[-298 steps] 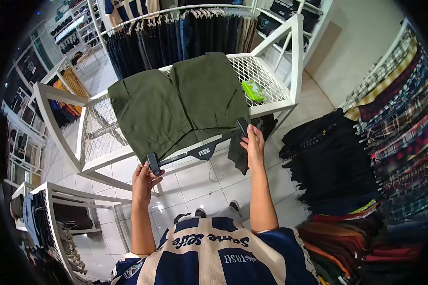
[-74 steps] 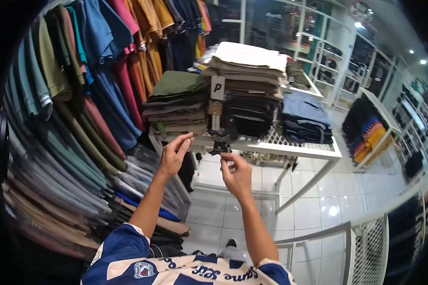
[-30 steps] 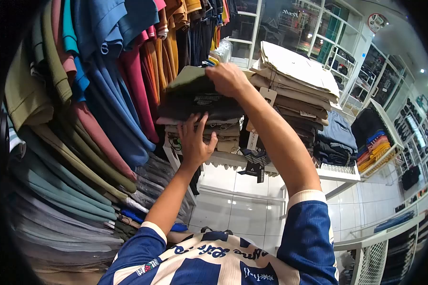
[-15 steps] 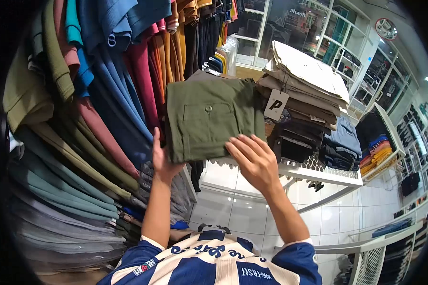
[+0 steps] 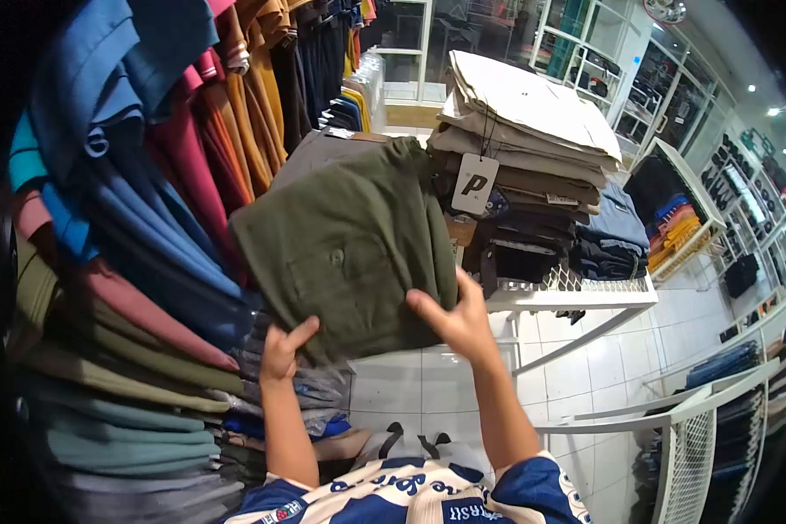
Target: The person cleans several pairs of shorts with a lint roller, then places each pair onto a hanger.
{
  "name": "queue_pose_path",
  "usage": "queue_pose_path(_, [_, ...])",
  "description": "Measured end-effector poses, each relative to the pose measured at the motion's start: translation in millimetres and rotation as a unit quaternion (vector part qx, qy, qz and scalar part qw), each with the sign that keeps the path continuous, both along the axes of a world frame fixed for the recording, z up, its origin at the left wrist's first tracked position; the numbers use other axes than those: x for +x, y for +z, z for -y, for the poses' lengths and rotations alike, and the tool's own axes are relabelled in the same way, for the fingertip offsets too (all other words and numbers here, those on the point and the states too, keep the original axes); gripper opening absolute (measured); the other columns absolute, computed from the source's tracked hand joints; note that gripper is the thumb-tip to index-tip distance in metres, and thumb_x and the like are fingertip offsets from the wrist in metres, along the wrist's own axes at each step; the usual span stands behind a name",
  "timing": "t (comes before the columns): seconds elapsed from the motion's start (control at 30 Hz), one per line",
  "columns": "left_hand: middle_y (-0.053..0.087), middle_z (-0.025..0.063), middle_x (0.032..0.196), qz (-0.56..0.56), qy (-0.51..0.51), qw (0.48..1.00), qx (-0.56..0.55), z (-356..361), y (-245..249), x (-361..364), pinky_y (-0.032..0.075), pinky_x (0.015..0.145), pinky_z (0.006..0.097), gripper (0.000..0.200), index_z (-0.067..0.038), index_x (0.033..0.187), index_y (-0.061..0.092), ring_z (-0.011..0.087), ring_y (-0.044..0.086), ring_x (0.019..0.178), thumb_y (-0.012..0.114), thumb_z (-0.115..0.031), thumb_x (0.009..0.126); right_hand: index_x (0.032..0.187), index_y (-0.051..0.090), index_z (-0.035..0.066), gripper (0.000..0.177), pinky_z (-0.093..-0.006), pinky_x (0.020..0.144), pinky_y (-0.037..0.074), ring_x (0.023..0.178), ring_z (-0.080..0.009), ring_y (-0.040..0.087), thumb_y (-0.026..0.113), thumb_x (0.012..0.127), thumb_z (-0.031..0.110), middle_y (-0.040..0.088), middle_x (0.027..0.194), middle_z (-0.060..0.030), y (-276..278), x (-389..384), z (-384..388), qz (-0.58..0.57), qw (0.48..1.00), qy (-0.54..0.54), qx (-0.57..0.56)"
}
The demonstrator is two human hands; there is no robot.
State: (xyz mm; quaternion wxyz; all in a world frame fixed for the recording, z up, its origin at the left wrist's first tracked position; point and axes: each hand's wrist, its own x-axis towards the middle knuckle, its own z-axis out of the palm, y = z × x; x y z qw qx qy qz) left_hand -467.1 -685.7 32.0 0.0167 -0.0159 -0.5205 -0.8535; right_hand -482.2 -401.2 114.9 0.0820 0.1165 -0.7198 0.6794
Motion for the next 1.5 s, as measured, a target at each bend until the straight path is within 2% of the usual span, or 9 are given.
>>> queue_pose_path(0.17, [0.062,0.0112,0.134,0.036,0.013,0.996,0.084,9.9,-35.8,50.0,0.043,0.107,0.0325,0.066,0.005,0.143,0.05,0.022,0.059,0.12,0.08,-0.003,0.084,0.131,0.06,-0.004,0.055,-0.032,0.096,0.051,0.108,-0.0165,0.065,0.085,0.084,0.01,0.07,0.12,-0.0119,-40.7,71.2,-9.4,0.043,0.999,0.013,0.026])
queue_pose_path(0.23, [0.061,0.0113,0.136,0.024,0.075,0.997,-0.026,4.8,-39.0,69.6,0.04,0.108,0.0326,0.065,0.006,0.142,0.05,0.0224,0.058,0.122,0.08,-0.008,0.086,0.13,0.059,-0.005,0.054,-0.031,0.094,0.052,0.106,-0.0163,0.065,0.084,0.085,0.009,0.071,0.119,-0.0133,-37.1,103.5,-10.7,0.127,0.992,0.008,0.015])
queue_pose_path(0.43, [0.062,0.0116,0.138,0.014,-0.053,0.997,0.055,-44.8,-45.2,105.1,0.04,0.111,0.0372,0.062,0.004,0.143,0.052,0.0262,0.059,0.125,0.078,-0.014,0.09,0.132,0.058,-0.006,0.054,-0.0314,0.088,0.056,0.099,-0.0151,0.068,0.083,0.087,0.01,0.073,0.114,-0.0146,-46.7,183.5,-63.8,0.088,0.994,-0.046,0.035])
queue_pose_path(0.63, [0.064,0.0086,0.128,0.035,-0.174,0.978,-0.11,-169.6,-17.3,135.8,0.044,0.104,0.0316,0.055,0.002,0.138,0.055,0.0207,0.059,0.116,0.078,-0.015,0.092,0.131,0.058,-0.007,0.052,-0.0307,0.089,0.056,0.101,-0.0155,0.068,0.082,0.088,0.01,0.073,0.113,-0.0145,-55.8,313.7,-143.9,0.05,0.973,-0.226,0.019])
queue_pose_path(0.77, [0.066,0.0039,0.121,-0.035,-0.347,0.935,-0.07,-291.1,-22.2,201.1,0.05,0.09,0.0265,0.039,0.002,0.132,0.058,0.0122,0.061,0.104,0.072,-0.013,0.098,0.126,0.06,-0.007,0.047,-0.0322,0.092,0.054,0.101,-0.0159,0.067,0.082,0.088,0.008,0.073,0.113,-0.0137,-77.5,443.9,-207.6,0.048,0.913,-0.405,0.016])
queue_pose_path(1.03, [0.062,0.0108,0.133,-0.028,-0.599,0.798,-0.05,-523.7,-22.4,404.3,0.052,0.097,0.0304,0.054,0.0,0.144,0.047,0.0179,0.062,0.114,0.072,-0.014,0.098,0.12,0.064,-0.004,0.034,-0.0287,0.09,0.052,0.099,-0.013,0.065,0.077,0.091,0.007,0.073,0.111,-0.0087,-104.1,691.5,-272.9,0.051,0.734,-0.677,-0.01])
queue_pose_path(1.27, [0.07,0.0135,0.115,-0.224,-0.664,0.699,-0.146,-637.6,-5.7,504.8,0.055,0.09,0.0323,0.052,0.003,0.13,0.057,0.0187,0.068,0.104,0.082,-0.015,0.089,0.121,0.065,-0.006,0.036,-0.0302,0.09,0.052,0.097,-0.0146,0.067,0.077,0.091,0.011,0.074,0.111,-0.0101,-107.4,780.4,-302.5,-0.008,0.591,-0.806,-0.015])
queue_pose_path(1.43, [0.071,0.0156,0.113,-0.235,-0.68,0.691,-0.071,-719.8,22.3,538.5,0.056,0.089,0.0315,0.054,0.007,0.127,0.057,0.0198,0.069,0.102,0.084,-0.016,0.087,0.112,0.07,-0.004,0.034,-0.0313,0.084,0.053,0.091,-0.0142,0.068,0.08,0.089,0.02,0.076,0.101,-0.0087,-77.0,809.2,-363.2,-0.008,0.507,-0.861,0.034])
queue_pose_path(1.5, [0.069,0.0199,0.12,-0.27,-0.643,0.713,-0.068,-754.4,17.6,543.8,0.056,0.087,0.0301,0.08,0.004,0.149,0.042,0.0204,0.068,0.102,0.085,-0.023,0.087,0.113,0.07,-0.003,0.04,-0.0321,0.083,0.053,0.09,-0.0161,0.069,0.081,0.088,0.025,0.076,0.101,-0.0116,-67.8,815.1,-392.4,-0.06,0.503,-0.861,-0.043])
